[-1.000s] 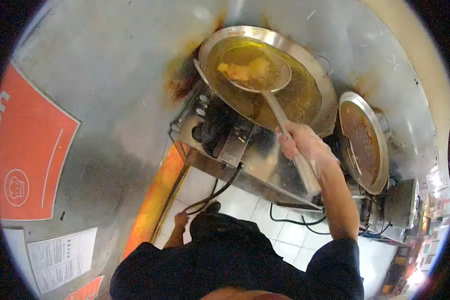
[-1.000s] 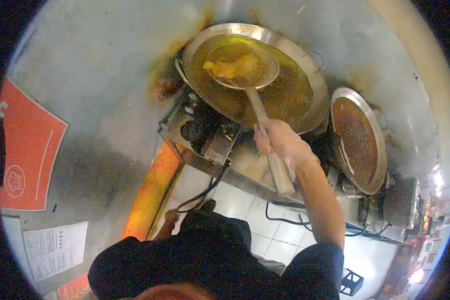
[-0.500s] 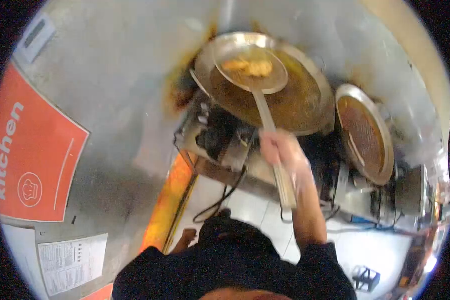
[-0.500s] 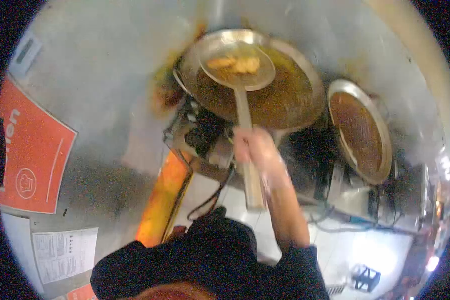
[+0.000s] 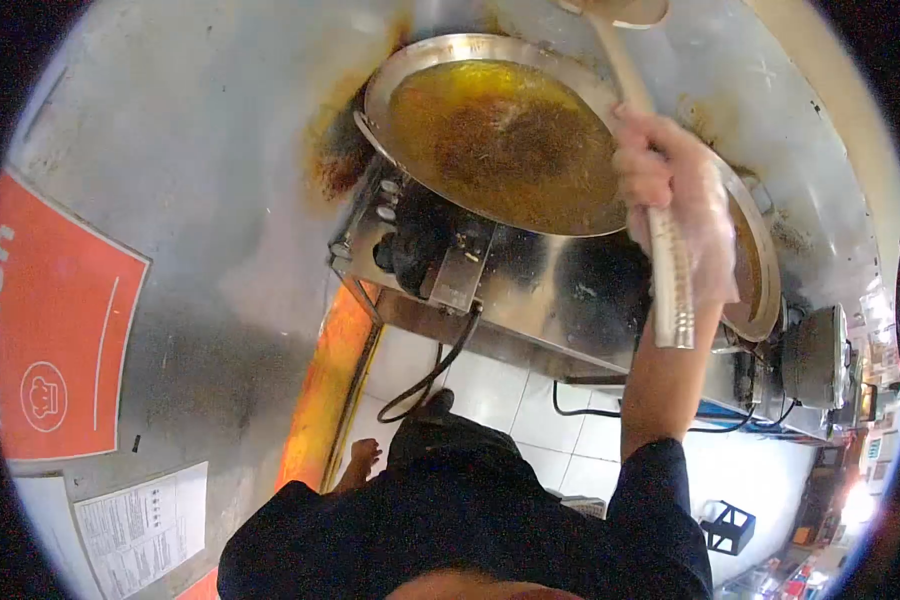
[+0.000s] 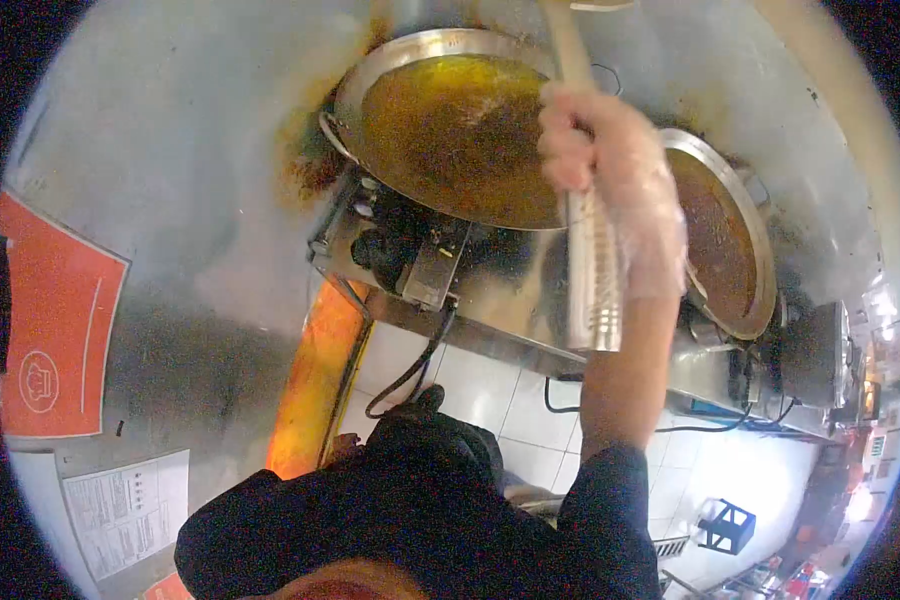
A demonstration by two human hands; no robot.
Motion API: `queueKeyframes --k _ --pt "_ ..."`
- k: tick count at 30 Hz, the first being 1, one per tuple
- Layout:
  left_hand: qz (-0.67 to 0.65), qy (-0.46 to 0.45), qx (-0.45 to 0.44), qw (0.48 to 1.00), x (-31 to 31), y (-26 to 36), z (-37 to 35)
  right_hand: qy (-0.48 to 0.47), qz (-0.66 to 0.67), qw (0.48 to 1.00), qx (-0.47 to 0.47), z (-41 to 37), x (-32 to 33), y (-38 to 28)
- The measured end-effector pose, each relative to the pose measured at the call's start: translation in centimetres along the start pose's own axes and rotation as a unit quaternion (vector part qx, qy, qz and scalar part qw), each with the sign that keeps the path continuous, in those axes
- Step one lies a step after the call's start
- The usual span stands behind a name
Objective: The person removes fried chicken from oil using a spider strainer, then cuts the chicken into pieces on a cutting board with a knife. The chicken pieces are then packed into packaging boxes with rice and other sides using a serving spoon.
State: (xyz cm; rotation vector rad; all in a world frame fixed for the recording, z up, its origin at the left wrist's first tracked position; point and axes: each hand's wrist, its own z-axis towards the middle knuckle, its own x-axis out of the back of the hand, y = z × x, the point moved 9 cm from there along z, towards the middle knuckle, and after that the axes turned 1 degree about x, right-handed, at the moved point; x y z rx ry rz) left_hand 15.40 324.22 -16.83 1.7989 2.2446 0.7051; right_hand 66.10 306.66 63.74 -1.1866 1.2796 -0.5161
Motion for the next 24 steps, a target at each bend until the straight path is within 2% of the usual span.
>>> queueKeyframes --k 1,2,3,4,5,6,7,9,10,11,12,14,15,17,18,20,21,24 --pt "-0.215 0.04 0.136 0.966 -0.4 -2.8 0.2 -0.013 -0.019 1.0 0.015 0.2 -0.1 -0.8" --pt "-0.246 0.054 0.148 0.956 -0.2 -2.1 -0.8 -0.01 -0.018 1.0 0.014 0.0 0.2 -0.5" --pt "-0.187 0.044 0.115 0.975 0.0 -0.6 -1.6 -0.001 -0.051 0.998 0.021 -0.2 0.7 -0.4" --pt "-0.024 0.024 0.039 0.999 0.2 2.0 -2.9 0.008 -0.083 0.996 0.029 -0.5 1.3 -0.1" --pt "0.092 0.019 -0.001 0.996 0.1 4.4 -4.3 0.016 -0.105 0.994 0.027 -0.6 2.2 1.0" --pt "0.077 0.018 0.026 0.997 -0.3 5.2 -5.5 0.027 -0.123 0.992 0.012 -0.9 3.1 2.4" --pt "-0.179 0.051 0.135 0.973 -0.5 1.2 -3.7 0.045 -0.153 0.987 -0.005 -0.9 4.5 4.0" --pt "-0.205 0.045 0.148 0.966 -0.4 1.1 -3.7 0.064 -0.181 0.981 -0.02 -1.8 5.9 5.7" --pt "-0.232 0.037 0.158 0.959 -0.7 1.4 -3.4 0.065 -0.192 0.977 -0.064 -2.6 6.4 6.5" --pt "-0.233 0.034 0.152 0.96 -0.4 2.2 -3.3 0.066 -0.204 0.971 -0.105 -2.9 7.0 7.1" --pt "-0.245 0.021 0.077 0.966 0.1 4.2 -4.2 0.063 -0.143 0.979 -0.132 -2.4 7.6 8.4" --pt "-0.251 0.005 0.007 0.968 0.7 6.9 -6.1 0.07 -0.168 0.978 -0.102 -2.7 7.8 7.8" --pt "-0.137 -0.001 -0.038 0.99 1.2 8.4 -6.8 0.068 -0.16 0.981 -0.084 -3.1 7.0 6.9" --pt "-0.202 0.052 0.152 0.966 0.3 1.5 -1.3 0.07 -0.156 0.983 -0.068 -3.3 6.6 5.3" --pt "-0.205 0.048 0.154 0.965 1.1 1.8 -1.9 0.07 -0.162 0.982 -0.068 -4.2 6.7 5.1" --pt "-0.286 -0.014 0.074 0.955 0.7 5.4 -3.1 0.06 -0.207 0.975 -0.047 -5.7 6.1 4.3" --pt "-0.321 -0.008 0.007 0.947 1.2 6.2 -3.4 0.109 -0.156 0.975 -0.115 -6.2 5.2 4.7" --pt "-0.408 0.033 0.032 0.912 0.5 3.7 -5.1 0.12 -0.14 0.972 -0.145 -6.5 8.1 6.2"
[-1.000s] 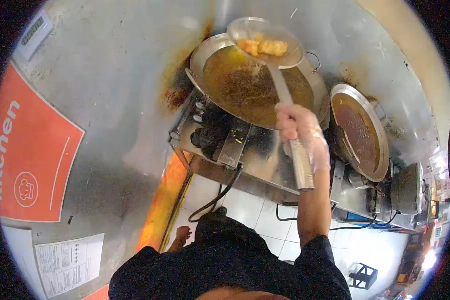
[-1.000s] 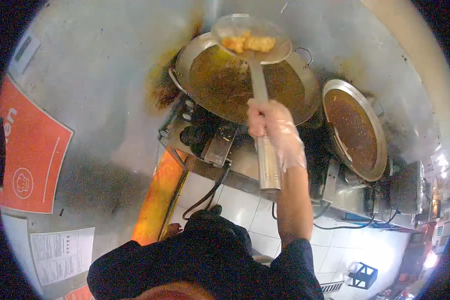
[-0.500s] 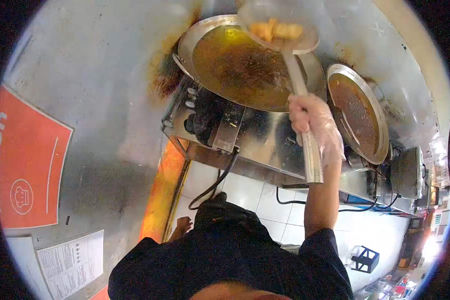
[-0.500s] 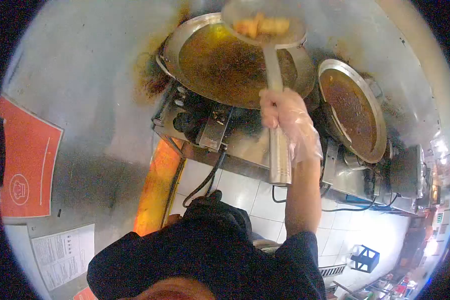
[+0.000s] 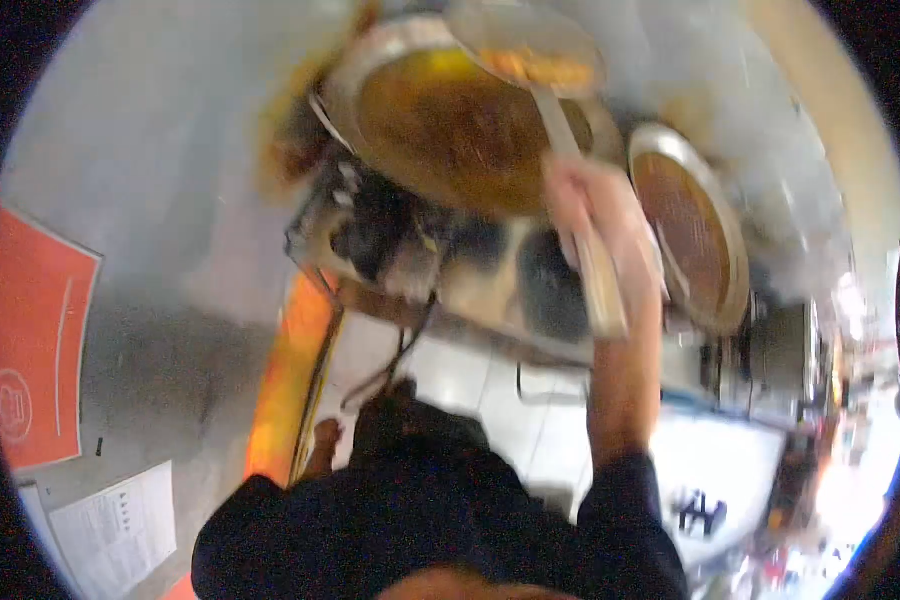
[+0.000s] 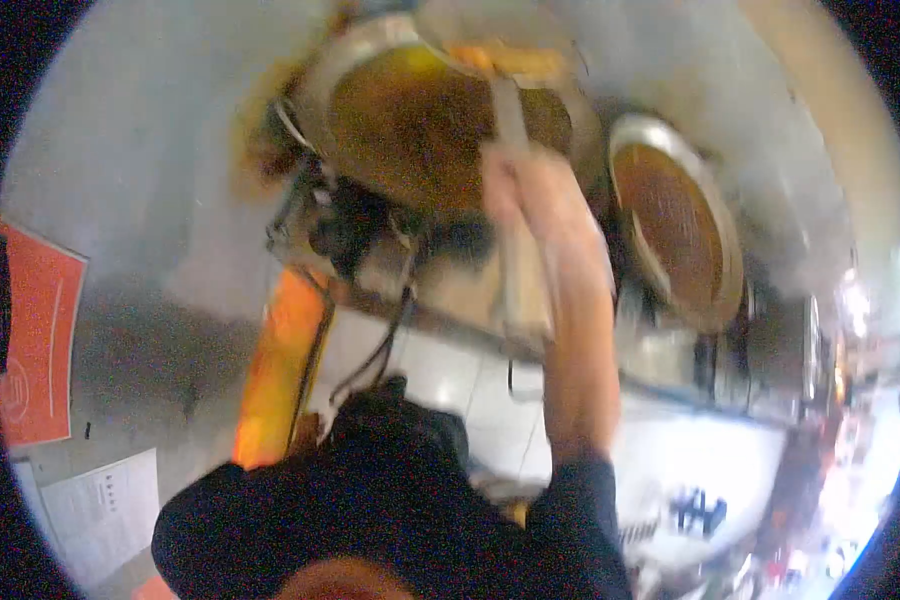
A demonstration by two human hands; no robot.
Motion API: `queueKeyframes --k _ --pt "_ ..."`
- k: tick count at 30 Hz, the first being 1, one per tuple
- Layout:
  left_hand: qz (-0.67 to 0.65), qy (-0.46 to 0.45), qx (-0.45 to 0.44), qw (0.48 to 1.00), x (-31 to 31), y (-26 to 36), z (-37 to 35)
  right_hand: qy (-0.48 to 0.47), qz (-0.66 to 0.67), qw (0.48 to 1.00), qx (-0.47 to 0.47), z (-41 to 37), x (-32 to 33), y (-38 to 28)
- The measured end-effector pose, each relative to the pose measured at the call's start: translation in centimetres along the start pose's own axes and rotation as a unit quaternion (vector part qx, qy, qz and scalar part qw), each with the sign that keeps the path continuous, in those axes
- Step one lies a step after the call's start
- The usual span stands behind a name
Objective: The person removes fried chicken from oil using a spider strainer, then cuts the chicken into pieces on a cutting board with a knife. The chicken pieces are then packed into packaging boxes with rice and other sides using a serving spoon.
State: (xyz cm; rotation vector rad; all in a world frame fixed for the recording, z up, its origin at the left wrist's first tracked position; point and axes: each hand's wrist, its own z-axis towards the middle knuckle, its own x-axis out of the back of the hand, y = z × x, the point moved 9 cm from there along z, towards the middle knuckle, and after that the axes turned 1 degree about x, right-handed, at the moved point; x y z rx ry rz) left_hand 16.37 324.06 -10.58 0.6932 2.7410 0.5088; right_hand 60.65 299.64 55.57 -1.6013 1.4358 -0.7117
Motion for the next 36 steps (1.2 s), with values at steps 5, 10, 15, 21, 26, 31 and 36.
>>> queueKeyframes --k 5,10,15,21,26,31,36 --pt "0.005 0.002 -0.04 0.999 -0.4 1.3 3.1 -0.096 -0.081 0.99 0.069 5.6 -3.5 -2.8" --pt "0.032 -0.004 0.072 0.997 -1.4 2.2 -2.1 -0.137 0.066 0.985 0.083 5.8 -4.1 -7.9" --pt "0.049 0.015 0.059 0.997 -2.9 3.7 -3.1 -0.171 -0.039 0.95 0.26 3.8 -6.1 -16.8" --pt "0.138 0.063 -0.04 0.988 -4.7 5.9 -4.4 -0.125 0.046 0.973 0.189 4.3 -4.6 -12.8" --pt "0.211 -0.025 -0.018 0.977 -2.1 4.6 0.4 -0.081 -0.006 0.99 0.113 4.0 -1.9 -5.4" --pt "0.126 -0.02 0.046 0.991 -0.8 5.7 1.0 -0.091 -0.019 0.991 0.093 4.5 -0.9 -1.6" --pt "0.281 -0.019 0.002 0.959 -2.6 7.1 1.9 -0.071 -0.066 0.981 0.165 3.6 -2.0 -0.6"
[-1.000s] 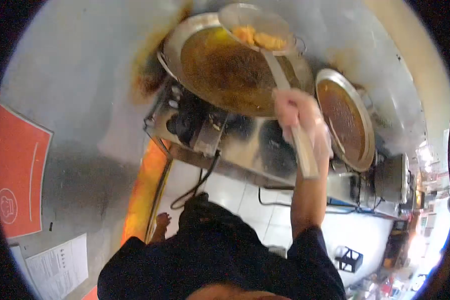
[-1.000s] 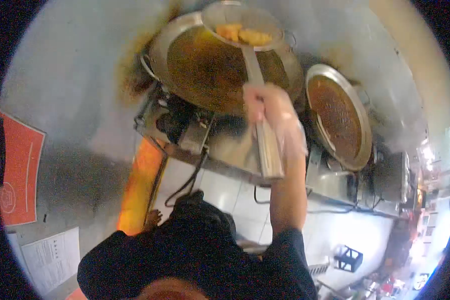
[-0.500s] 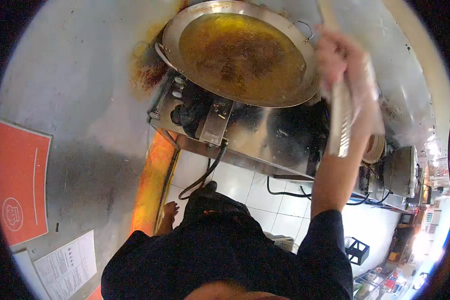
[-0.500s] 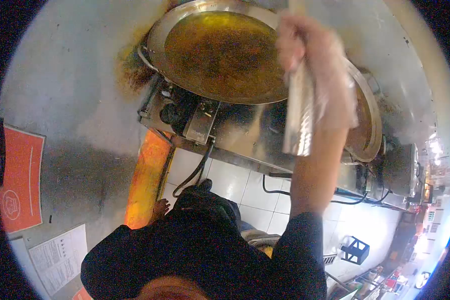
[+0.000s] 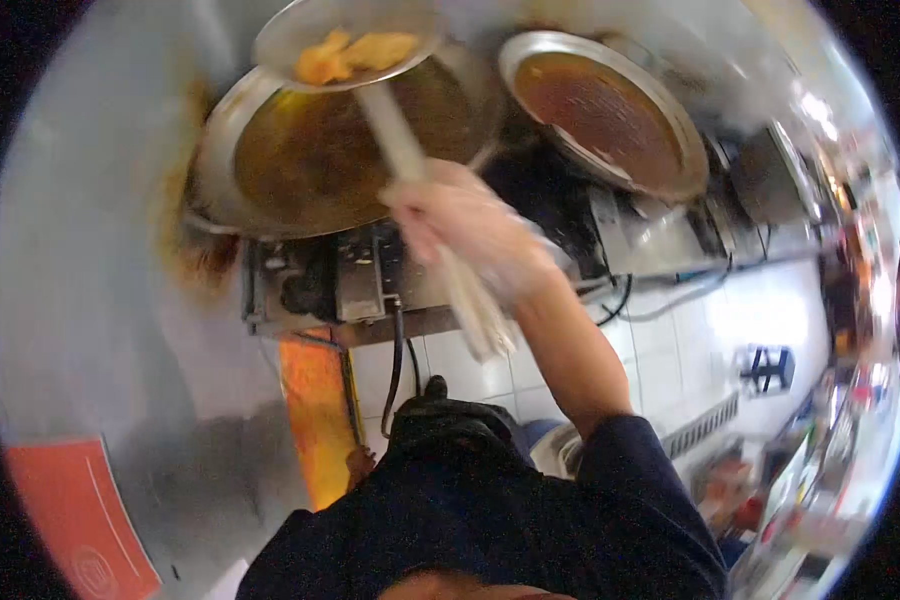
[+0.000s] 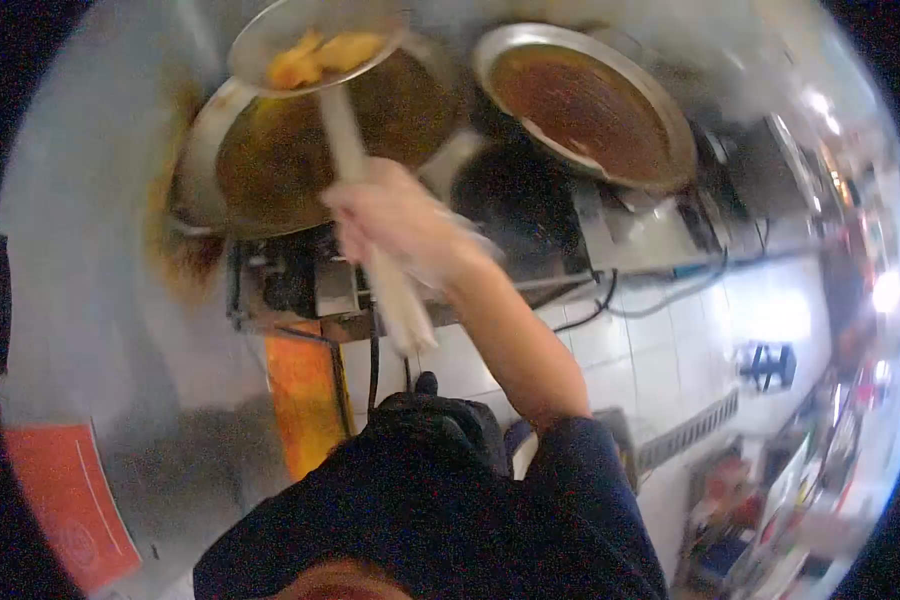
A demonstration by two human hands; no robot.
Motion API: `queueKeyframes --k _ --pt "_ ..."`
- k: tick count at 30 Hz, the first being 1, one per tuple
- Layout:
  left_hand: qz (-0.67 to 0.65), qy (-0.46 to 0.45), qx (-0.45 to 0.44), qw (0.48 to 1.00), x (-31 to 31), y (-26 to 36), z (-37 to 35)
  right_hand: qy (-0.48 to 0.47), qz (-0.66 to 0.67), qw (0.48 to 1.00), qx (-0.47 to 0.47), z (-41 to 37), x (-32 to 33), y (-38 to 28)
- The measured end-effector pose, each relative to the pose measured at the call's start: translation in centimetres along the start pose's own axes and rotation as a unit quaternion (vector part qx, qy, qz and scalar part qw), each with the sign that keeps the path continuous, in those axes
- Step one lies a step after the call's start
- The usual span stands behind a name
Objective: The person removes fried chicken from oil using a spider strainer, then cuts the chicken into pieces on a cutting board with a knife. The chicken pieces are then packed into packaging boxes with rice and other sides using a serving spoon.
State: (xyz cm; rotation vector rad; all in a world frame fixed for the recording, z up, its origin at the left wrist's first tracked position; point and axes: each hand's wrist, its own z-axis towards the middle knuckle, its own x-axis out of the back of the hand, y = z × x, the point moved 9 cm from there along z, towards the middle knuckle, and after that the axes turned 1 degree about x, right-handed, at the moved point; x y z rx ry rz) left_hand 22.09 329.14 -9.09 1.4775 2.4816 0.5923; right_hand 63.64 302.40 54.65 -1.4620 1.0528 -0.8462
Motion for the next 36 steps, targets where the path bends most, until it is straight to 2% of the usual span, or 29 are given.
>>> queueKeyframes --k 2,3,4,6,7,8,9,11,13,16,19,20,22,24,27,28,30,32,33,35,36 --pt "0.068 -0.019 -0.012 0.997 -0.3 1.3 0.1 0.01 0.016 1.0 -0.012 -0.2 -0.1 -0.2" --pt "0.088 -0.025 -0.017 0.996 -0.4 2.1 0.1 0.007 -0.108 0.994 0.002 -1.0 -0.4 -0.9" --pt "0.103 -0.029 -0.02 0.994 -0.7 2.5 -0.1 0.004 -0.097 0.995 0.015 -0.5 -0.6 -0.8" --pt "0.14 -0.041 -0.029 0.989 -1.3 3.3 -0.9 -0.047 0.015 0.997 -0.065 -0.8 -0.7 2.4" --pt "0.16 -0.045 -0.033 0.985 -1.1 3.6 -1.4 0.013 0.019 0.998 -0.056 -1.5 -0.3 2.5" --pt "0.18 -0.051 -0.04 0.981 -1.3 4.0 -1.5 0.022 0.028 0.998 -0.051 -1.3 -0.4 3.2" --pt "0.198 -0.058 -0.045 0.977 -1.4 4.2 -1.7 -0.029 0.034 0.999 0.014 -0.9 -1.4 2.9" --pt "0.243 -0.075 -0.052 0.966 -1.8 4.4 -2.0 -0.066 -0.015 0.992 0.106 -1.9 -1.7 2.5" --pt "0.285 -0.092 -0.058 0.952 -1.9 4.6 -2.4 -0.053 -0.07 0.986 0.145 -5.1 -0.6 0.6" --pt "0.342 -0.11 -0.059 0.932 -1.1 4.8 -3.0 -0.018 0.038 0.991 0.127 -11.8 1.7 -1.5" --pt "0.391 -0.119 -0.058 0.911 -0.8 5.2 -3.7 0.035 0.066 0.991 0.112 -19.9 5.1 -0.7" --pt "0.402 -0.121 -0.061 0.906 -0.7 5.2 -3.9 0.051 0.07 0.991 0.101 -23.1 6.0 0.5" --pt "0.426 -0.123 -0.065 0.894 -0.8 5.1 -4.4 0.156 -0.007 0.986 0.051 -30.9 9.1 2.9" --pt "0.448 -0.121 -0.071 0.883 -0.3 4.5 -5.2 0.188 0.062 0.976 0.087 -37.9 10.2 6.5" --pt "0.481 -0.127 -0.091 0.862 -0.3 3.0 -5.8 0.278 0.091 0.955 -0.05 -49.7 9.6 14.5" --pt "0.494 -0.136 -0.101 0.853 -0.8 1.9 -5.6 0.307 0.078 0.942 -0.115 -53.7 9.0 17.4" --pt "0.505 -0.164 -0.115 0.84 -3.5 -1.6 -4.3 0.409 0.052 0.902 -0.13 -60.4 7.3 22.3" --pt "0.517 -0.178 -0.118 0.829 -6.1 -4.9 -4.9 0.46 0.156 0.863 -0.141 -65.5 5.3 28.1" --pt "0.526 -0.179 -0.122 0.822 -5.9 -5.1 -4.0 0.472 0.149 0.857 -0.145 -66.1 4.6 29.4" --pt "0.545 -0.195 -0.14 0.804 -7.1 -6.6 -4.4 0.521 0.191 0.798 -0.235 -70.3 3.3 34.1" --pt "0.552 -0.208 -0.151 0.793 -7.7 -7.0 -4.6 0.522 0.196 0.797 -0.233 -71.4 2.6 36.7"
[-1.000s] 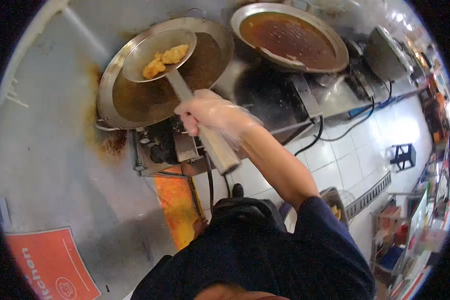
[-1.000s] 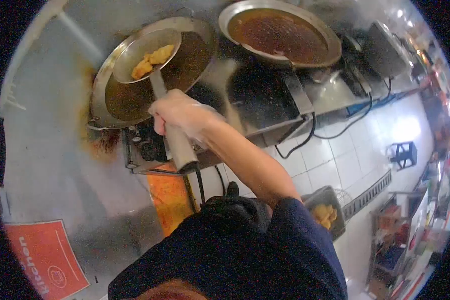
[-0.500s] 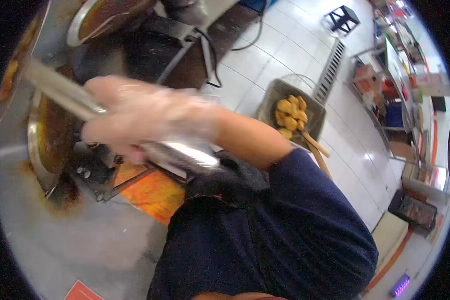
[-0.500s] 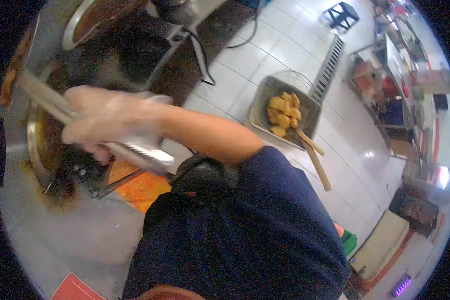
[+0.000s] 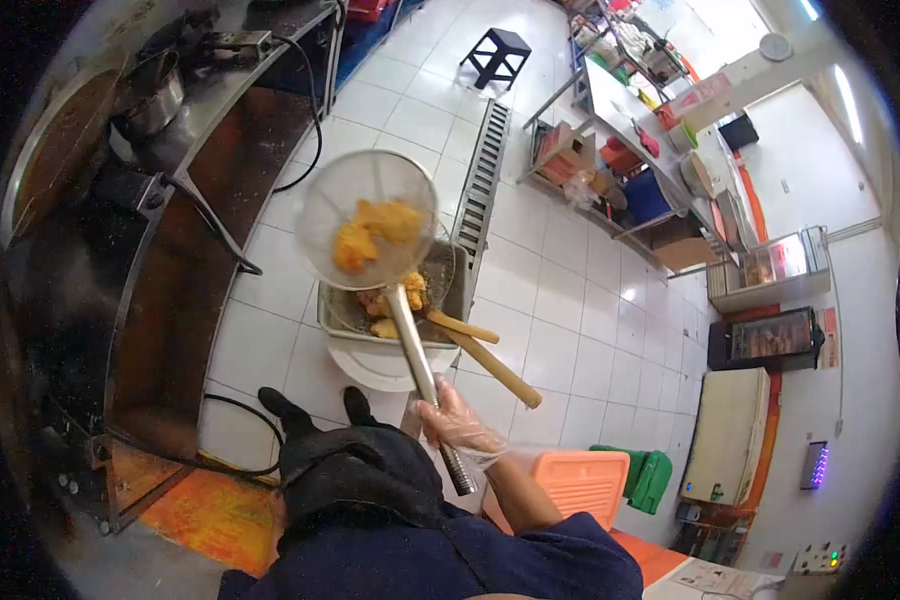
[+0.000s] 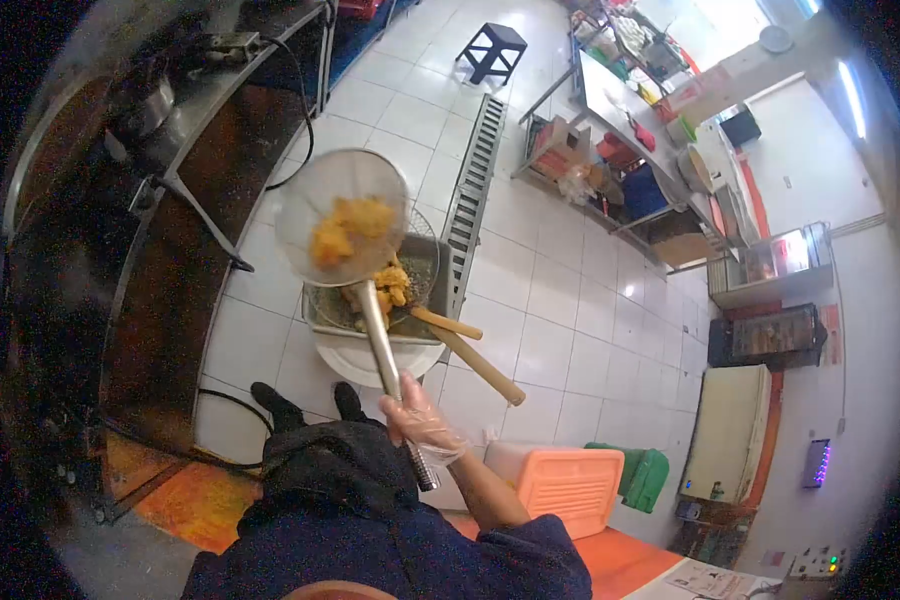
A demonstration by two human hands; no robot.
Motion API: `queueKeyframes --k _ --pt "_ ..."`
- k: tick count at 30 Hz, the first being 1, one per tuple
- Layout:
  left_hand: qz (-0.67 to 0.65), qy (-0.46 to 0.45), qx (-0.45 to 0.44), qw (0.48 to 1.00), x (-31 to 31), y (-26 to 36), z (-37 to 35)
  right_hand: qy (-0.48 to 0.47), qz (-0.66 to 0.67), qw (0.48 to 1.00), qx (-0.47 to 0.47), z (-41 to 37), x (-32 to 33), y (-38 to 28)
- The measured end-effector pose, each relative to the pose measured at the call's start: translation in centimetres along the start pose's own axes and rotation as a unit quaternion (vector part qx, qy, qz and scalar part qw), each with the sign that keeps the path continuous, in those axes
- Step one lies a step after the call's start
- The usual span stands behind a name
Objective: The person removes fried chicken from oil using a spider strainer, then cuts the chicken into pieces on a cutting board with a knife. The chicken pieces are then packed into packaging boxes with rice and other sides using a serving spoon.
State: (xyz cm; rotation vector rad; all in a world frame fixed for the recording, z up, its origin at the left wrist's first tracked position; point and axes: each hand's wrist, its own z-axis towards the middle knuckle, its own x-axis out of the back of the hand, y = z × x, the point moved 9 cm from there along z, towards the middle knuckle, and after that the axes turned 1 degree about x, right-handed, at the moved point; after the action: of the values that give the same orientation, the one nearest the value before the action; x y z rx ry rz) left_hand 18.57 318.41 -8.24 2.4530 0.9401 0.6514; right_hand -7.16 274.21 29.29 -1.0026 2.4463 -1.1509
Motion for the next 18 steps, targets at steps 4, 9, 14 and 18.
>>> queueKeyframes --k 4,9,14,18 --pt "0.056 -0.04 -0.106 0.992 -0.8 2.9 -0.8 0.202 -0.083 0.976 0.01 0.2 5.1 4.9" --pt "0.064 -0.01 -0.01 0.998 -0.6 8.4 -6.1 0.303 -0.15 0.94 0.043 2.9 7.0 10.9" --pt "0.121 0.021 0.048 0.991 1.2 9.6 -10.3 0.451 -0.311 0.831 0.097 5.1 5.3 14.8" --pt "0.194 0.029 0.078 0.978 1.9 9.1 -12.6 0.424 -0.3 0.839 0.162 11.3 0.8 23.2"
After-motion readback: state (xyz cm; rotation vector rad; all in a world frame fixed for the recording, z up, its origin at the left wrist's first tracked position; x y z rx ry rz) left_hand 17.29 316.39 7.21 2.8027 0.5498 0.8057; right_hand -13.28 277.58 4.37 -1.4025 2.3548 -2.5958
